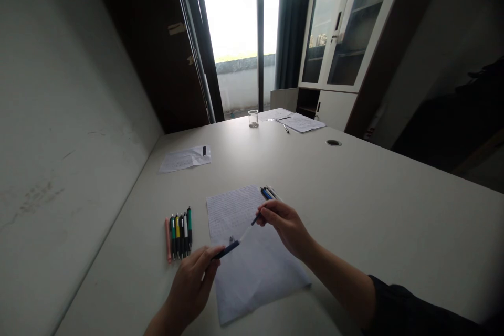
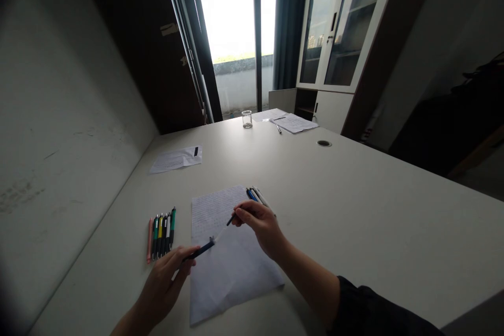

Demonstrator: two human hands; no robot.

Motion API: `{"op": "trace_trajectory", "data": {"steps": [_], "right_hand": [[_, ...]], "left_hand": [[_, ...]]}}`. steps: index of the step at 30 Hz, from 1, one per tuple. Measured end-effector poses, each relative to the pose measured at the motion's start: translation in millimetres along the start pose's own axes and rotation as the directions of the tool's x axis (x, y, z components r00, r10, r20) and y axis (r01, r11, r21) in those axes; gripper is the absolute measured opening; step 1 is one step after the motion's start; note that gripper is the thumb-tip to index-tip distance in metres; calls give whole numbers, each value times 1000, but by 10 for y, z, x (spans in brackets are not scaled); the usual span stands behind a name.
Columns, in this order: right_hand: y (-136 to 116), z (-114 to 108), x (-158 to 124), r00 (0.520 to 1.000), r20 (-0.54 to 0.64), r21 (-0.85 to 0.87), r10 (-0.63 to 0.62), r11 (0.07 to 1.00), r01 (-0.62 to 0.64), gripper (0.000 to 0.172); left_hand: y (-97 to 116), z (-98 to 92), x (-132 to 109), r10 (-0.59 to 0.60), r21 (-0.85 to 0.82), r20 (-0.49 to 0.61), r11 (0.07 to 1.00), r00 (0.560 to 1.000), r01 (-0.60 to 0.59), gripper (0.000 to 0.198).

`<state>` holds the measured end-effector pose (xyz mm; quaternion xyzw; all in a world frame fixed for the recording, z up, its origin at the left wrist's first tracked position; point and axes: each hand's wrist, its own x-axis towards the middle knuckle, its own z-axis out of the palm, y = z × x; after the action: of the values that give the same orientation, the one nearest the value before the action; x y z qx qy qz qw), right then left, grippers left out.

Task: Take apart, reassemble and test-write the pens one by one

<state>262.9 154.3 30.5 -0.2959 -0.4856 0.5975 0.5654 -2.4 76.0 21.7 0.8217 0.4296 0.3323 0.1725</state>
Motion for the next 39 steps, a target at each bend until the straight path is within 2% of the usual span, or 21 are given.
{"op": "trace_trajectory", "data": {"steps": [6, 10, 17, 22, 25, 28, 33, 39], "right_hand": [[-55, 31, -5, 998, -15, 85, 56, 995, -54, 23], [-82, 27, -9, 994, 35, 150, 102, 983, -106, 21], [-70, 15, -14, 993, 41, 154, 115, 981, -120, 20], [-59, 43, -57, 981, 162, 68, 110, 990, -123, 18], [-40, 78, -82, 949, 285, -16, 130, 991, -131, 18], [0, 106, -94, 927, 342, -111, 155, 986, -124, 19], [85, 100, -88, 924, 367, -262, 106, 965, -6, 21], [115, 66, -62, 917, 398, -446, 39, 881, 157, 19]], "left_hand": [[19, -13, -11, 19, 10, -26, 1000, 999, -19, 29], [47, -39, -27, 43, 12, -50, 999, 998, -42, 28], [44, -28, -18, 36, 41, -92, 999, 995, -33, 28], [35, -14, -18, 18, 61, -79, 998, 997, -13, 28], [17, -7, -28, 29, 56, -59, 998, 998, -25, 29], [-7, 2, -43, 43, 43, -44, 998, 998, -41, 29], [-20, 5, -46, 54, 39, -23, 998, 998, -53, 29], [12, -5, -18, 44, 23, 1, 999, 999, -44, 28]]}}
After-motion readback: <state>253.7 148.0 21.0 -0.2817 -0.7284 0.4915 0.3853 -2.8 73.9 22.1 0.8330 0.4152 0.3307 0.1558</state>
